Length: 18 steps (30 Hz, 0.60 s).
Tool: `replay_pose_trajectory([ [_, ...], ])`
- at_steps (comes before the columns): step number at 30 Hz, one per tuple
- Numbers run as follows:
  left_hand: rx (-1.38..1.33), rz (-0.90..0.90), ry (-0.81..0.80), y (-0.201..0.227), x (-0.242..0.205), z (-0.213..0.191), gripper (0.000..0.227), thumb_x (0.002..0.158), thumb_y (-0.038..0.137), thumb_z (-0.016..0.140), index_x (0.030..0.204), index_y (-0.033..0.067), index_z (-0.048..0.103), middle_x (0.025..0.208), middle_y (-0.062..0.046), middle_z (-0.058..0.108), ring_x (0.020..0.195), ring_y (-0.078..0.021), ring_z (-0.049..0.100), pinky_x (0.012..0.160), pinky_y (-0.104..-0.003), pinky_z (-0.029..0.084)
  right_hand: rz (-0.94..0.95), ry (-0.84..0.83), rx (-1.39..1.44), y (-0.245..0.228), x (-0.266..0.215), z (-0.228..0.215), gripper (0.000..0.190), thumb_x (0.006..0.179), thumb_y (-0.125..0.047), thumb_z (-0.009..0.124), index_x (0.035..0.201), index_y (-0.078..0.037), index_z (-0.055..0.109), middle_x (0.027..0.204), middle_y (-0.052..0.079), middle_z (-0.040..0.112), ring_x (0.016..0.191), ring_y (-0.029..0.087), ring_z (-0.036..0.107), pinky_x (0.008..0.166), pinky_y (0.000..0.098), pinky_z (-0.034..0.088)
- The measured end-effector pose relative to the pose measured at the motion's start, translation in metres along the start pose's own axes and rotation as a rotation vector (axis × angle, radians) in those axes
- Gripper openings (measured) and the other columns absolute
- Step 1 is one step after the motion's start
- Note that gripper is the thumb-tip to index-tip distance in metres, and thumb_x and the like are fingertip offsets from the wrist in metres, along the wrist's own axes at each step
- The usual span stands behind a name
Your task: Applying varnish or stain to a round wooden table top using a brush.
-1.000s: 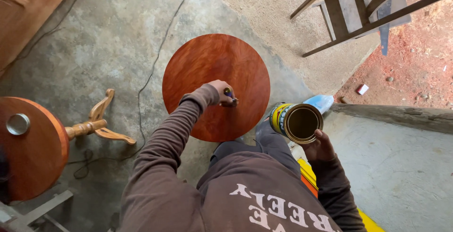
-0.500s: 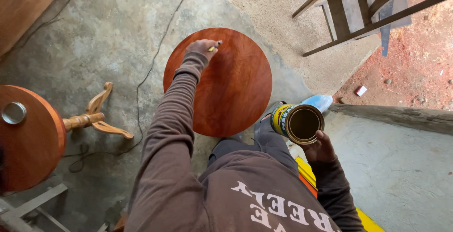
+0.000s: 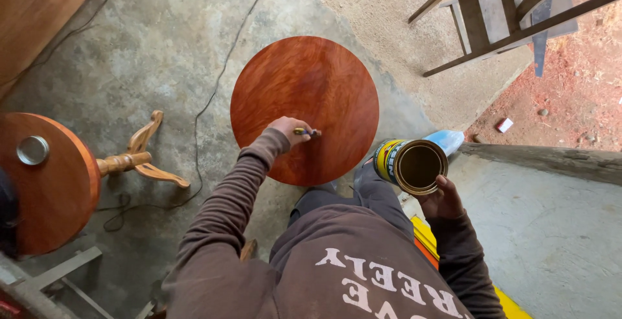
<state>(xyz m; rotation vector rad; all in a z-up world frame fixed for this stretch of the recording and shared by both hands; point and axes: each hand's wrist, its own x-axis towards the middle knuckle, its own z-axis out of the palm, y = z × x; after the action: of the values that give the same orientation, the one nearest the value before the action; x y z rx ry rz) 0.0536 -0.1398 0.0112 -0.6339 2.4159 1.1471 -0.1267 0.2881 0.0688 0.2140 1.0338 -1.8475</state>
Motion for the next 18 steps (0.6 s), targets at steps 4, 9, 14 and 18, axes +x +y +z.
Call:
replay_pose_trajectory([
  [4, -0.062, 0.004, -0.034, -0.018, 0.016, -0.019, 0.026, 0.084, 0.033, 0.081, 0.109, 0.0245, 0.079, 0.109, -0.009, 0.078, 0.101, -0.0291, 0.073, 0.089, -0.040, 0.058, -0.011, 0.036, -0.034, -0.006, -0.004, 0.017, 0.066, 0.094, -0.031, 0.064, 0.152, -0.004, 0.047, 0.147, 0.015, 0.058, 0.133, 0.031, 0.057, 0.114, 0.0502, 0.044],
  [9, -0.047, -0.110, 0.327, -0.035, 0.046, -0.059, 0.023, 0.087, 0.032, 0.079, 0.110, 0.0278, 0.079, 0.108, -0.003, 0.078, 0.096, -0.0255, 0.074, 0.089, -0.041, 0.058, 0.000, -0.012, -0.025, -0.006, -0.002, 0.009, 0.066, 0.095, -0.032, 0.064, 0.153, -0.003, 0.047, 0.147, 0.016, 0.058, 0.135, 0.031, 0.056, 0.115, 0.0501, 0.043],
  [14, -0.035, -0.125, 0.442, -0.032, 0.057, -0.073, 0.022, 0.091, 0.031, 0.077, 0.112, 0.0276, 0.077, 0.107, -0.003, 0.078, 0.096, -0.0265, 0.074, 0.088, -0.043, 0.058, 0.004, 0.017, -0.033, -0.002, -0.003, -0.001, 0.067, 0.095, -0.031, 0.064, 0.153, -0.004, 0.047, 0.148, 0.015, 0.057, 0.135, 0.030, 0.056, 0.116, 0.0486, 0.043],
  [18, 0.027, 0.030, 0.459, -0.039, 0.051, -0.039, 0.023, 0.089, 0.031, 0.077, 0.111, 0.0257, 0.077, 0.108, -0.005, 0.077, 0.097, -0.0302, 0.072, 0.086, -0.044, 0.057, -0.019, -0.018, -0.039, 0.001, -0.008, 0.012, 0.068, 0.094, -0.032, 0.065, 0.153, -0.003, 0.047, 0.147, 0.016, 0.059, 0.134, 0.031, 0.057, 0.114, 0.0498, 0.044],
])
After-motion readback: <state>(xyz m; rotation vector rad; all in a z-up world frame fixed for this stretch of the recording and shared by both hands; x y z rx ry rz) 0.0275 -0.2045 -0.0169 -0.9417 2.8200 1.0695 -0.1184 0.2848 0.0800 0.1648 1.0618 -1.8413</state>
